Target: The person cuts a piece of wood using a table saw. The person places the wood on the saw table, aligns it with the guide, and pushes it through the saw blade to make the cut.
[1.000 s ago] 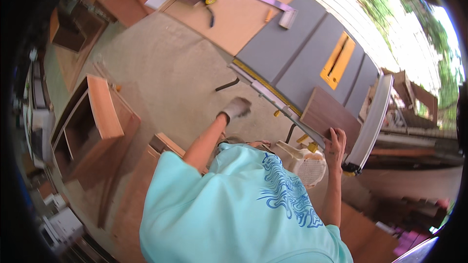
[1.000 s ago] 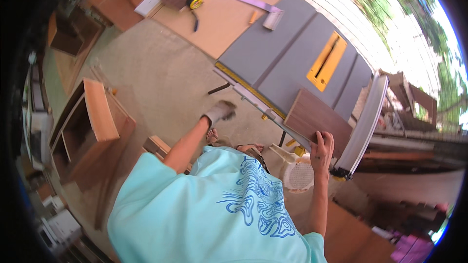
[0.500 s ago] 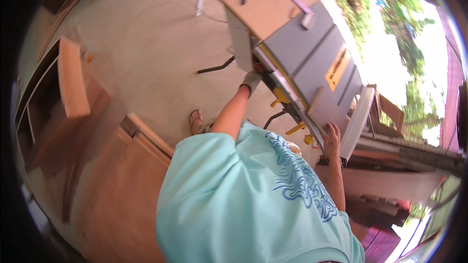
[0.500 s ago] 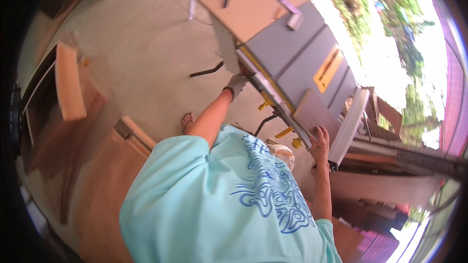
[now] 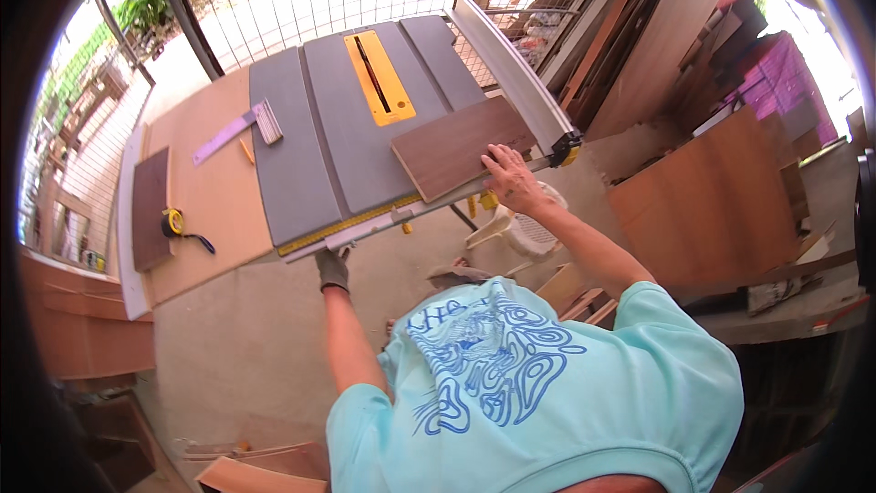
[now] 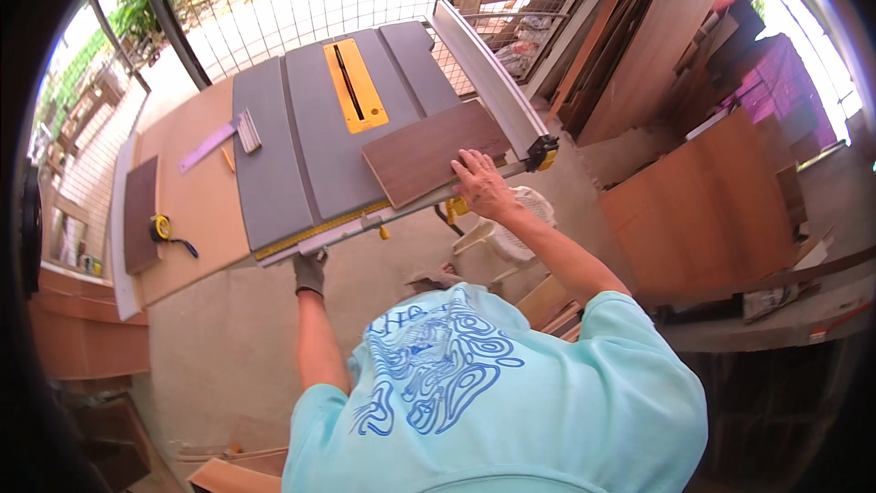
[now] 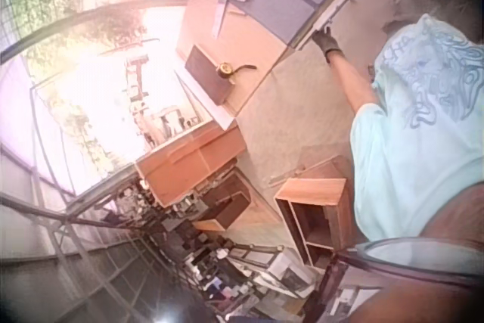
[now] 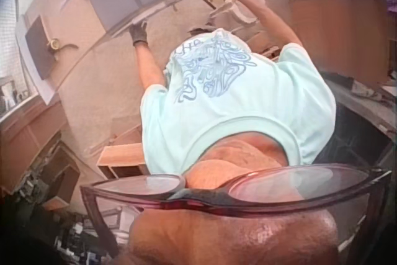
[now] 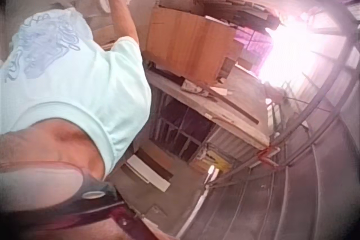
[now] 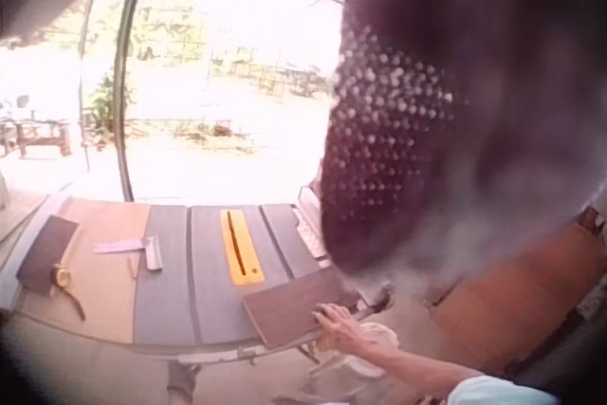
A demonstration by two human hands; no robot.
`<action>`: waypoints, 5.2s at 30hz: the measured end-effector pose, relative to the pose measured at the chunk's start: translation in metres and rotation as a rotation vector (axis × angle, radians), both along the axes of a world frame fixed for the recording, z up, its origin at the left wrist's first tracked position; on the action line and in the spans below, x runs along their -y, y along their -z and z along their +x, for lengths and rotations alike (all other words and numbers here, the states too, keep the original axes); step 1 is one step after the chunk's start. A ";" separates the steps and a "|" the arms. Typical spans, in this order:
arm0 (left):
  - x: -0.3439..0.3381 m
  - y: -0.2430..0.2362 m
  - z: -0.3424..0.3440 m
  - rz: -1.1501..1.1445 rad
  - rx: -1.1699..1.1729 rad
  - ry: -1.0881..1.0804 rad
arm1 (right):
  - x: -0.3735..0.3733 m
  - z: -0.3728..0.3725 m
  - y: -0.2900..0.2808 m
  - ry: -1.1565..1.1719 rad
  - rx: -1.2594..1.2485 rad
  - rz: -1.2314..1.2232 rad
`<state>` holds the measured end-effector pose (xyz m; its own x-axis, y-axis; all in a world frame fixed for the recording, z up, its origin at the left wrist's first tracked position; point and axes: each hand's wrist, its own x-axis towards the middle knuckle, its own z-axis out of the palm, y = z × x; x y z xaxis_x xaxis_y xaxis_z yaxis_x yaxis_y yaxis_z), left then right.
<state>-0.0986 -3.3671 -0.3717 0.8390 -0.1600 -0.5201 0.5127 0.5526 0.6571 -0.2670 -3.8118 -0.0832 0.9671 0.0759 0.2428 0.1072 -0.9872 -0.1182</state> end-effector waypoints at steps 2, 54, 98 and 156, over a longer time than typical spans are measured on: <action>-0.002 -0.002 0.005 0.032 -0.035 0.011 | -0.006 0.014 -0.005 0.022 0.044 0.109; 0.092 -0.017 -0.022 0.004 0.223 -0.417 | -0.005 0.044 -0.015 0.065 -0.317 -0.086; -0.073 -0.277 0.211 2.231 0.769 0.272 | -0.008 0.032 -0.013 0.116 -0.132 -0.033; 0.335 -0.296 -0.002 1.540 1.250 0.580 | 0.083 0.136 -0.022 -0.126 -0.197 0.082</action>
<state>-0.1002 -3.7018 -0.0760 0.7929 -0.5645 0.2295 -0.6070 -0.6982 0.3796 -0.1311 -3.8951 -0.0612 0.9805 0.1870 0.0606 0.1960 -0.9536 -0.2287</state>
